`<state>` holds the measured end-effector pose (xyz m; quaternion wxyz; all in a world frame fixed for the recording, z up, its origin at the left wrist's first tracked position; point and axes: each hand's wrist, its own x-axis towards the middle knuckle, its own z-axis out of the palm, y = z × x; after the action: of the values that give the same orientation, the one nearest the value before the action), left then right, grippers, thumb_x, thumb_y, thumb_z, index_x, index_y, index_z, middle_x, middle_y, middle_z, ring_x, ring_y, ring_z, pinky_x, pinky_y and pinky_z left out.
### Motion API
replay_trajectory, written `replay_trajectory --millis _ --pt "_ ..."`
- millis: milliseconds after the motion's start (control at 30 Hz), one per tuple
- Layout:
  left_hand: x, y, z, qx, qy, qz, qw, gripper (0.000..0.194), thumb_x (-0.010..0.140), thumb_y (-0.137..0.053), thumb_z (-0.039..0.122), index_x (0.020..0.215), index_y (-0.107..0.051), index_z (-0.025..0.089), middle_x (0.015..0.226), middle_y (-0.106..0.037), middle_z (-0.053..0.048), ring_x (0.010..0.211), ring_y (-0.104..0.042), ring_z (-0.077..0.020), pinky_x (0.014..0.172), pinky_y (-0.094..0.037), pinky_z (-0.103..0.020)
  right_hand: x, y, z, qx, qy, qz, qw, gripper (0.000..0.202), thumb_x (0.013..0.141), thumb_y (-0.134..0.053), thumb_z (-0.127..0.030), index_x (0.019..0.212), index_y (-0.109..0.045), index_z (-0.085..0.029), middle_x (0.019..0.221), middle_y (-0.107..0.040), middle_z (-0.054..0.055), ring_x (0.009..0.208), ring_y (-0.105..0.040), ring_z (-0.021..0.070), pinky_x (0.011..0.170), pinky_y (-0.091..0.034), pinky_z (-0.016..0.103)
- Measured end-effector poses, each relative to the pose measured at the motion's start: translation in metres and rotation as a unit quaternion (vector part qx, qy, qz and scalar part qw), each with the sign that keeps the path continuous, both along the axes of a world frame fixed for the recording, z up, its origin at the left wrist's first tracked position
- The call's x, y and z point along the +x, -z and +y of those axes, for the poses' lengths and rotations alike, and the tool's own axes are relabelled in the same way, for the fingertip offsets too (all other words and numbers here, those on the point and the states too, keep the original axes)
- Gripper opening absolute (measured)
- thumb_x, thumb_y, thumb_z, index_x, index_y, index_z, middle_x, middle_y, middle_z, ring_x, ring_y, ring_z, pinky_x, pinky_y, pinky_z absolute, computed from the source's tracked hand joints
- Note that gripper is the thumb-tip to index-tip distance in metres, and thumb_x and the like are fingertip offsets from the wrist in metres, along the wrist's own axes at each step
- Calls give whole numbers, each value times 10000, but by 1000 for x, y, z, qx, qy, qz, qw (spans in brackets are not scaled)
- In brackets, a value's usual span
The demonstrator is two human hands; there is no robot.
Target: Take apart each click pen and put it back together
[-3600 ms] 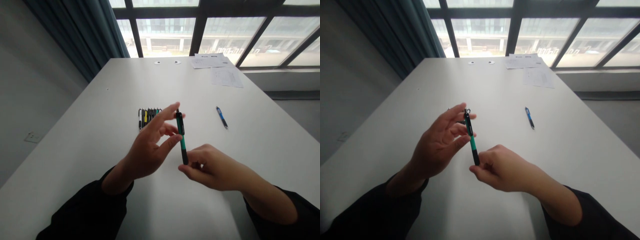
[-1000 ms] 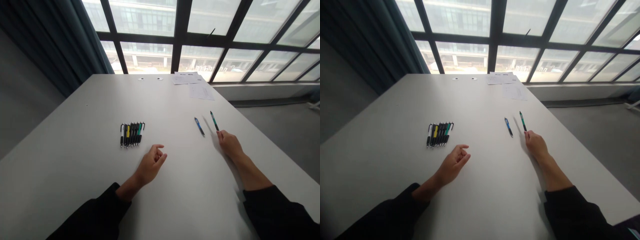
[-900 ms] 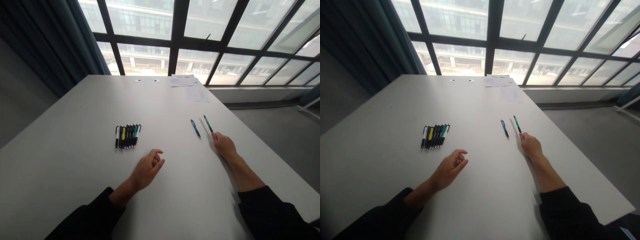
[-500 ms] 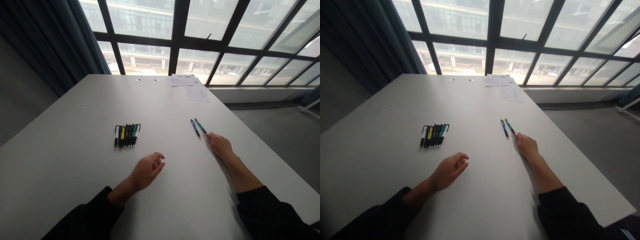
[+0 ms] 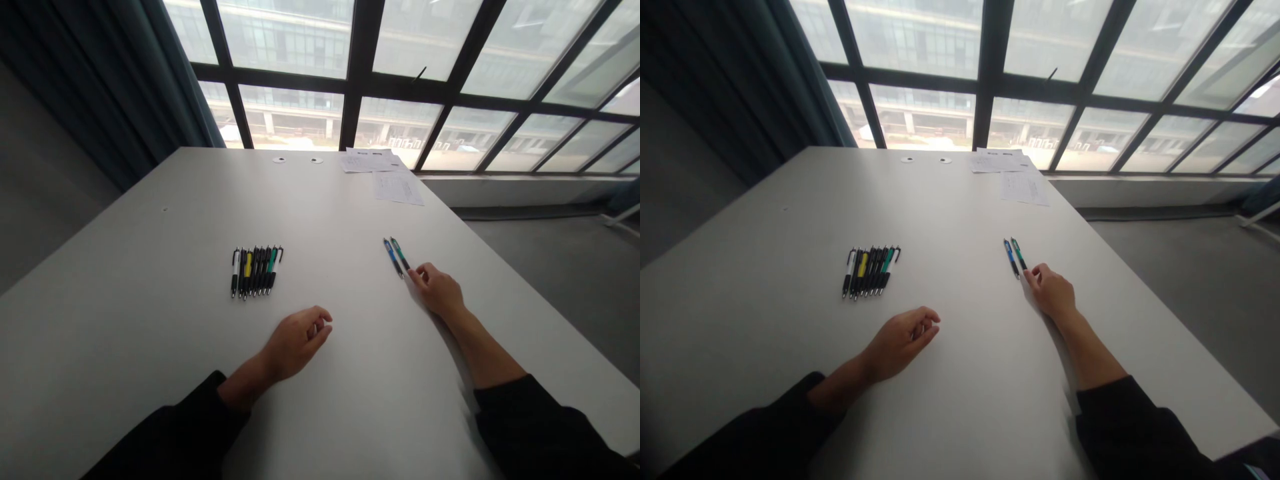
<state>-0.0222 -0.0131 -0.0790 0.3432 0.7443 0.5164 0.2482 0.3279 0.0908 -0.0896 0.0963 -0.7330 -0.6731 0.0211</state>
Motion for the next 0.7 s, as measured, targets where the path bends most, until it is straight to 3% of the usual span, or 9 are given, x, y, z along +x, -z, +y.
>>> replay_trajectory --millis 200,700 --pt "0 -1 0 -1 -1 -1 1000 180 950 -540 313 1007 -662 193 734 -626 26 610 -523 -127 643 -424 -258 1 6 1 32 -3 54 998 307 928 -549 -480 1007 -720 -237 747 -725 20 695 -653 203 623 -385 294" --pt "0 -1 0 7 4 8 1000 165 944 -550 297 974 -672 190 740 -641 23 614 -528 -123 639 -430 -250 1 8 0 54 -1 89 995 353 885 -546 -510 963 -757 -237 703 -718 28 637 -616 205 609 -375 307"
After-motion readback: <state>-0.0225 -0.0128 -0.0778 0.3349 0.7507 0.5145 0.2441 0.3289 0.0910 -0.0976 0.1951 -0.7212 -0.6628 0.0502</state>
